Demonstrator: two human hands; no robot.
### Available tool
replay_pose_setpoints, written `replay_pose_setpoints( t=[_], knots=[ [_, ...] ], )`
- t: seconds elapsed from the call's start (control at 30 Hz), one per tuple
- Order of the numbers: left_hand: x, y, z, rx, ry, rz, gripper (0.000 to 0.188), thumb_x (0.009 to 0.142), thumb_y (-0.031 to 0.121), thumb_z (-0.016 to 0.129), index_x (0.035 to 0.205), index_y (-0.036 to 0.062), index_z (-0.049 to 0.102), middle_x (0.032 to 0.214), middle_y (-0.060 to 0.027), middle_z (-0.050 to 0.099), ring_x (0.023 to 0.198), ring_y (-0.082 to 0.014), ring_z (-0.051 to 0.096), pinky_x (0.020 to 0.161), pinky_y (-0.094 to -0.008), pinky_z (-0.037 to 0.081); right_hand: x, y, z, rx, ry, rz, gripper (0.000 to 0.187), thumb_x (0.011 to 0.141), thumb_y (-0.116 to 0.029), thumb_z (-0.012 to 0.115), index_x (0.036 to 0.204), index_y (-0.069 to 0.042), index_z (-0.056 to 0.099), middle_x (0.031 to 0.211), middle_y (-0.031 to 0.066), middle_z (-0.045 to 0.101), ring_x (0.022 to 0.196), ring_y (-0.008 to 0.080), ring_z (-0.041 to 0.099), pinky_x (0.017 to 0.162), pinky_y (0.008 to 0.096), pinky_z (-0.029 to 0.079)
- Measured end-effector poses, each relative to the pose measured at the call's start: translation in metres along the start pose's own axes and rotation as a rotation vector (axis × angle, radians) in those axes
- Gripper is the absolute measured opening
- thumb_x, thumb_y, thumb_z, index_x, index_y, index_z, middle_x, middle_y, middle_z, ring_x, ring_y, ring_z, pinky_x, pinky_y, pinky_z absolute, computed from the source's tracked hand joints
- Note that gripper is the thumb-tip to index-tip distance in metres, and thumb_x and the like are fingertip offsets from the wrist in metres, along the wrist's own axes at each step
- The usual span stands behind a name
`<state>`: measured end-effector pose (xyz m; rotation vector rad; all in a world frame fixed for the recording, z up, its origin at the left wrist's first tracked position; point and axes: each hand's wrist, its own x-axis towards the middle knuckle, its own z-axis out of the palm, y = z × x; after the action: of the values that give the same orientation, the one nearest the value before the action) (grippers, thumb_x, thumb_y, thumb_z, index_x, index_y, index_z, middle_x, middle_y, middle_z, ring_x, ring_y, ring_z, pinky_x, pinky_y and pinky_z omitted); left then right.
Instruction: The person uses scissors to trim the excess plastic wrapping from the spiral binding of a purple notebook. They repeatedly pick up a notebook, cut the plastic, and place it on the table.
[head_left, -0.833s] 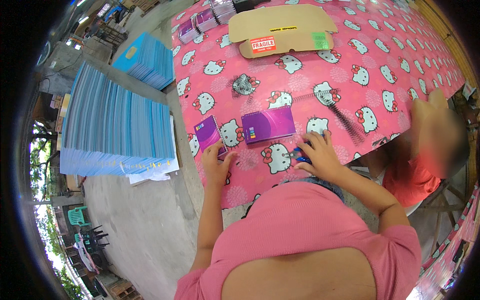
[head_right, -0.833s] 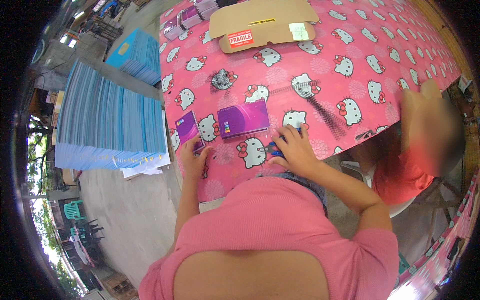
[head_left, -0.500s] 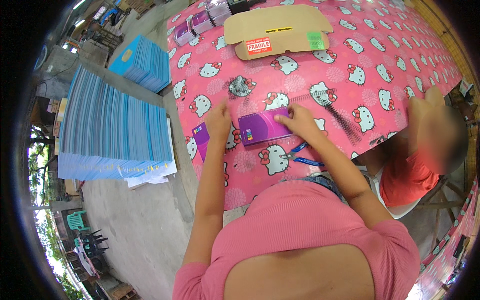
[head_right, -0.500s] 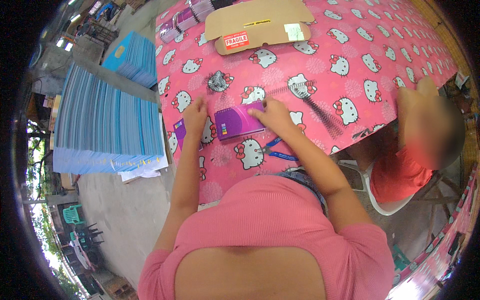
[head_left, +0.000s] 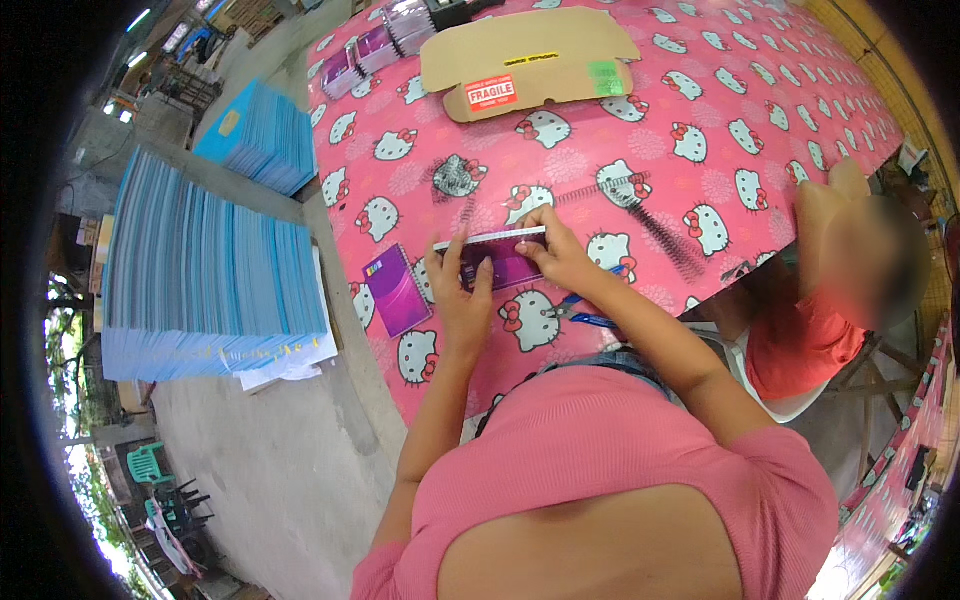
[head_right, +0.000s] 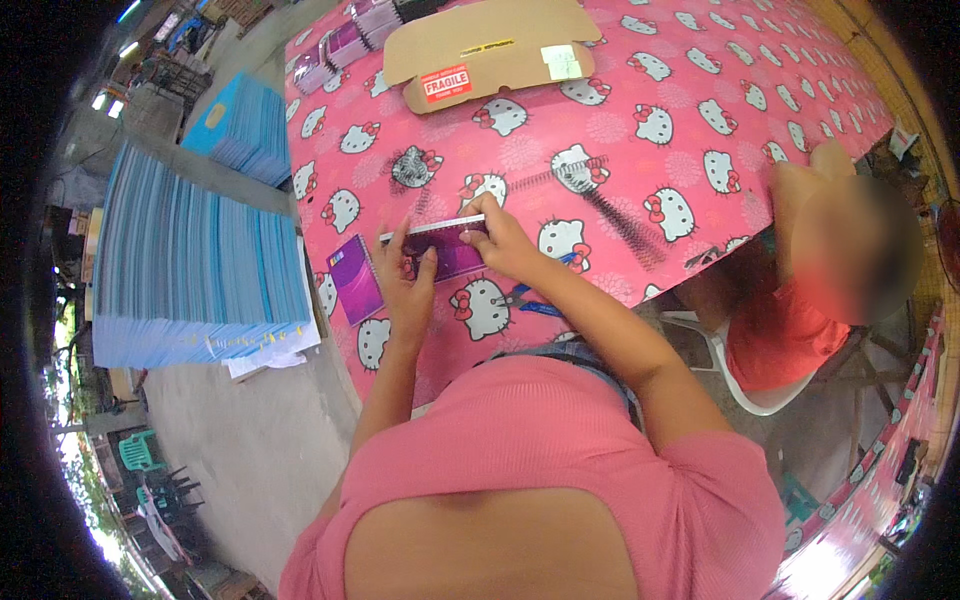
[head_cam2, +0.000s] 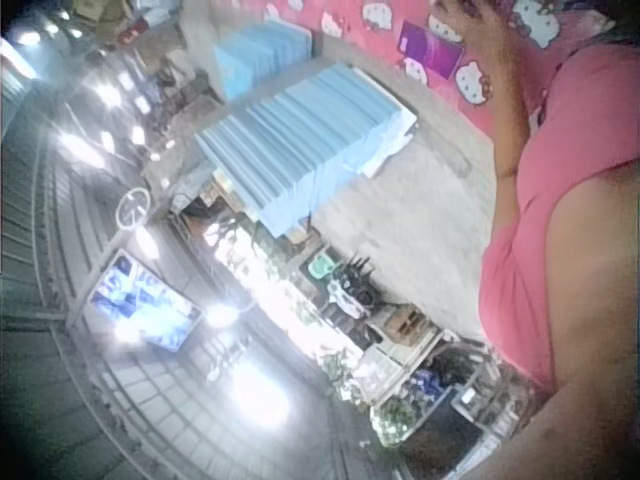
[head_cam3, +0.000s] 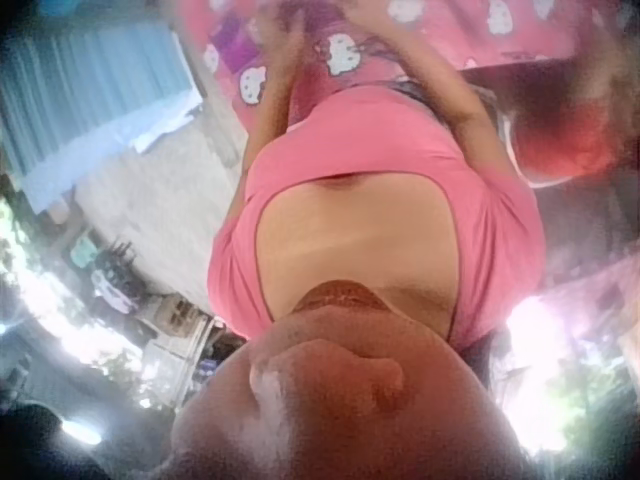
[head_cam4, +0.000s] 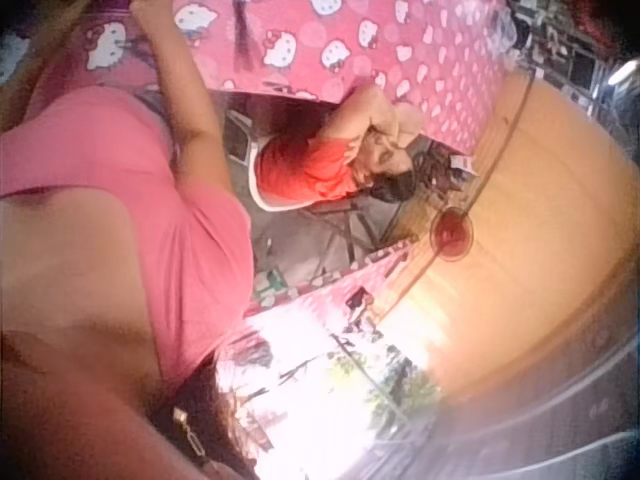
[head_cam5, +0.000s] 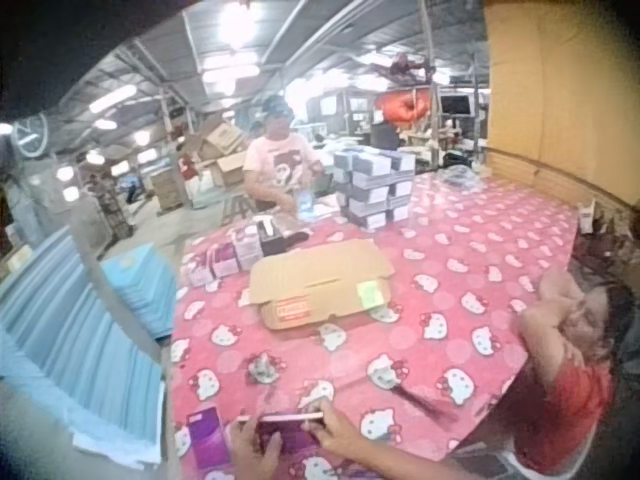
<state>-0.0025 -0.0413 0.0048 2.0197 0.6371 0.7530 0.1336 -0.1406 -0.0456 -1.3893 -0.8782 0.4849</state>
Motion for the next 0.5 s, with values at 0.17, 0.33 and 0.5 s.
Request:
replay_pose_setpoints(
  t=[0.17,0.33,0.5],
  knots=[
    [0.007,0.028,0.004,0.541,0.085,0.345,0.028,0.076,0.018,0.071,0.103,0.0109,0.066,0.123,-0.0119,0.051,0.115,-0.0281,0.044,0.100,-0.0388,0.030,0.001,-0.010,0.000,-0.095,-0.038,-0.018,0.026,0.080,0.005,0.059,0.097,-0.004,0.041,0.084,0.0106,0.052,0.073,0.0183,0.053,0.066,0.0303,0.043],
    [0.019,0.017,-0.004,0.292,-0.035,0.242,0.013,0.075,0.014,0.071,0.087,0.0103,0.070,0.085,-0.0010,0.067,0.084,-0.0190,0.056,0.090,-0.0365,0.033,-0.007,-0.031,-0.047,-0.533,-0.129,-0.196,0.028,0.075,-0.002,0.063,0.102,-0.003,0.053,0.092,0.0122,0.058,0.094,0.0260,0.055,0.082,0.0354,0.044],
    [0.018,0.011,0.002,0.305,0.084,0.399,0.010,0.075,0.012,0.071,0.085,0.0091,0.069,0.079,-0.0013,0.066,0.076,-0.0175,0.055,0.077,-0.0314,0.037,0.027,-0.022,-0.095,-0.956,-0.012,-0.331,0.027,0.067,-0.004,0.064,0.094,-0.005,0.062,0.098,0.0124,0.059,0.092,0.0308,0.055,0.083,0.0397,0.044]
  ],
)
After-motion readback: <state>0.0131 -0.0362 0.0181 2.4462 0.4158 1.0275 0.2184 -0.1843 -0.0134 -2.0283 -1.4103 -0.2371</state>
